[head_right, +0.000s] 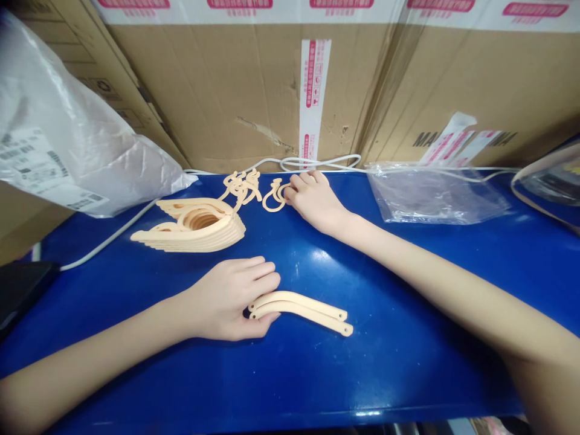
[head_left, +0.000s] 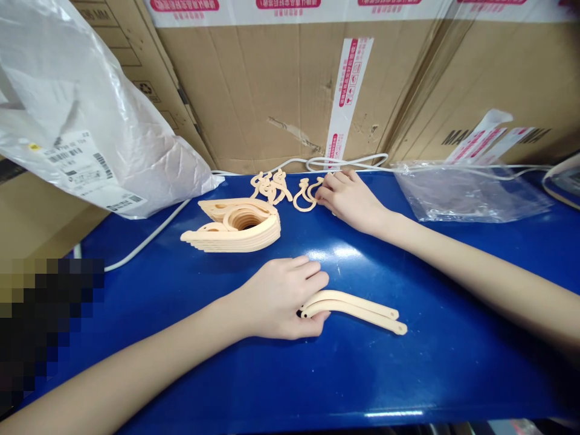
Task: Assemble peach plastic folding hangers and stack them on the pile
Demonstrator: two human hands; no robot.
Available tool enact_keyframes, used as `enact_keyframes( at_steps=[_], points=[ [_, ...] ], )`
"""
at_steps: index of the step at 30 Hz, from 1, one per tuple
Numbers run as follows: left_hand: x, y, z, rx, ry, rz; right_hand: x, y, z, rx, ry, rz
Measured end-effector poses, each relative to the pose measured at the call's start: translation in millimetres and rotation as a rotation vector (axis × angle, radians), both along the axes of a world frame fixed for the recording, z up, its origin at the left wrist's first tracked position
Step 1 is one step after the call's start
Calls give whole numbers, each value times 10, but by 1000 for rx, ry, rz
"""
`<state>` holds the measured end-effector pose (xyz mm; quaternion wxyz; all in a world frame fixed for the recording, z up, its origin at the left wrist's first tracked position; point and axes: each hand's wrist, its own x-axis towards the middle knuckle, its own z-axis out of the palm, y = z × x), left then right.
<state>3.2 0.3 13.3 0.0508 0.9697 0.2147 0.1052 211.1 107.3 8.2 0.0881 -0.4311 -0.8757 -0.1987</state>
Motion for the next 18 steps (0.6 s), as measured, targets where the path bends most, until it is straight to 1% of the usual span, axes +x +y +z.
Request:
enact_keyframes(
  at_steps=[8, 11, 13, 16, 18],
  points=[
    [3, 2, -8, 3, -3, -2, 18, 3, 7, 11, 19, -14],
    [4, -1, -10, 1, 4, 1, 12, -10, 62, 18, 33, -37],
    [4, 0, -13, -3, 7, 0, 11, -33, 159, 18, 58, -60],
    [-1, 5, -16, 2, 12, -4, 30, -112, 405, 8, 107, -83],
    [-4, 1, -14, 16, 23, -8, 57, -207, 589, -26, 116, -26]
  ],
)
